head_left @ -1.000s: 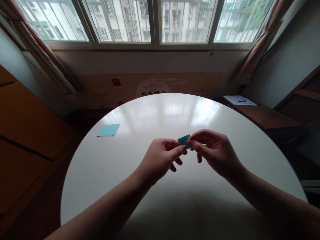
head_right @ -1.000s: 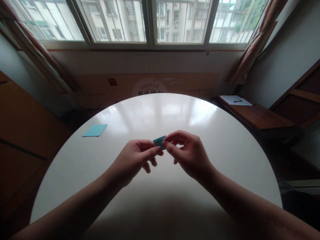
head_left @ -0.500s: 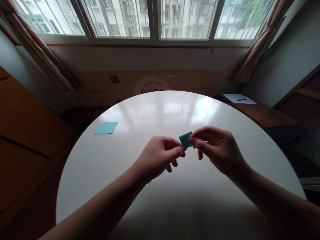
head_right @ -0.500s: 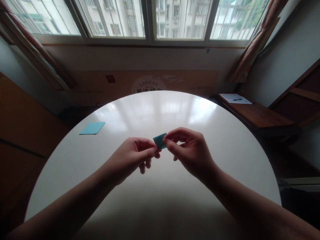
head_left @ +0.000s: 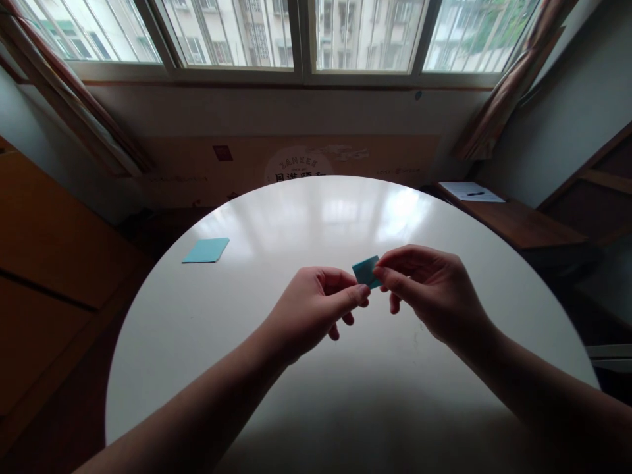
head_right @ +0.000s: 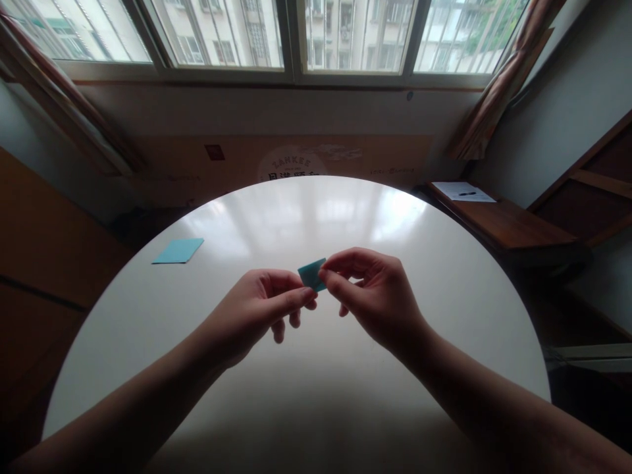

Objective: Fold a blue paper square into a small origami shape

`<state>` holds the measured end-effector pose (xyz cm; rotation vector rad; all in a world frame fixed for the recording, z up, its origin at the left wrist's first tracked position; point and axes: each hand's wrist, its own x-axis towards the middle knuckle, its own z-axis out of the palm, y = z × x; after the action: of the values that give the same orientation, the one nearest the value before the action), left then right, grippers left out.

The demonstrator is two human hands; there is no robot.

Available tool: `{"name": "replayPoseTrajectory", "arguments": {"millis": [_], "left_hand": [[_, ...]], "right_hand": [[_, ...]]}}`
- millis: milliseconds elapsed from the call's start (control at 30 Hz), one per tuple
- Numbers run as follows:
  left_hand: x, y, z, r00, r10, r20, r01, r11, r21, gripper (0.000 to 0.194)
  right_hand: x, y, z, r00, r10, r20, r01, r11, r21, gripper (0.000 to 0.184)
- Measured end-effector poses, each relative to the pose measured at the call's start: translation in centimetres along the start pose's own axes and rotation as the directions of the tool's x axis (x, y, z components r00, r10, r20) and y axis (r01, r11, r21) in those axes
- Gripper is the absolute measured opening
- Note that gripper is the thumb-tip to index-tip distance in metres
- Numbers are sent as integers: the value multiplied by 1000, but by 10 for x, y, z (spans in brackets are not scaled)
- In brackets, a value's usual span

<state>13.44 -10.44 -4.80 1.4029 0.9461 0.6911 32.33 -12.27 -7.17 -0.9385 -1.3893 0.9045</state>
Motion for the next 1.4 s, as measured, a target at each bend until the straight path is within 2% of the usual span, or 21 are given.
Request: {"name": "replayPoseTrajectory", "arguments": {"millis": [300,667,833,933,1133,1267,1400], "left_hand": [[1,-1,0,997,-78,19,80,988,-131,14],[0,0,-1,997,-71,31,73,995,-72,16],[1,-3,1,999,-21,-24,21,1000,-4,22],[1,-2,2,999,-31,-34,29,999,-43,20],[0,-1,0,998,-56,-14,53,990,-130,17],[0,-2,0,999,-41,-11,40,995,-88,19],[0,-2,0,999,-18,-47,19,999,28,21]], "right_hand": [[0,1,-1,997,71,40,-74,994,78,16],[-1,1,-1,997,75,35,-78,995,68,16],[-1,1,0,996,72,60,-75,996,51,17],[-2,0,1,995,77,68,-82,994,76,16],[-2,0,2,989,118,93,-132,979,157,30],[-2,-1,3,986,143,86,-155,976,153,30],[-3,-2,3,986,152,75,-161,977,141,40]]}}
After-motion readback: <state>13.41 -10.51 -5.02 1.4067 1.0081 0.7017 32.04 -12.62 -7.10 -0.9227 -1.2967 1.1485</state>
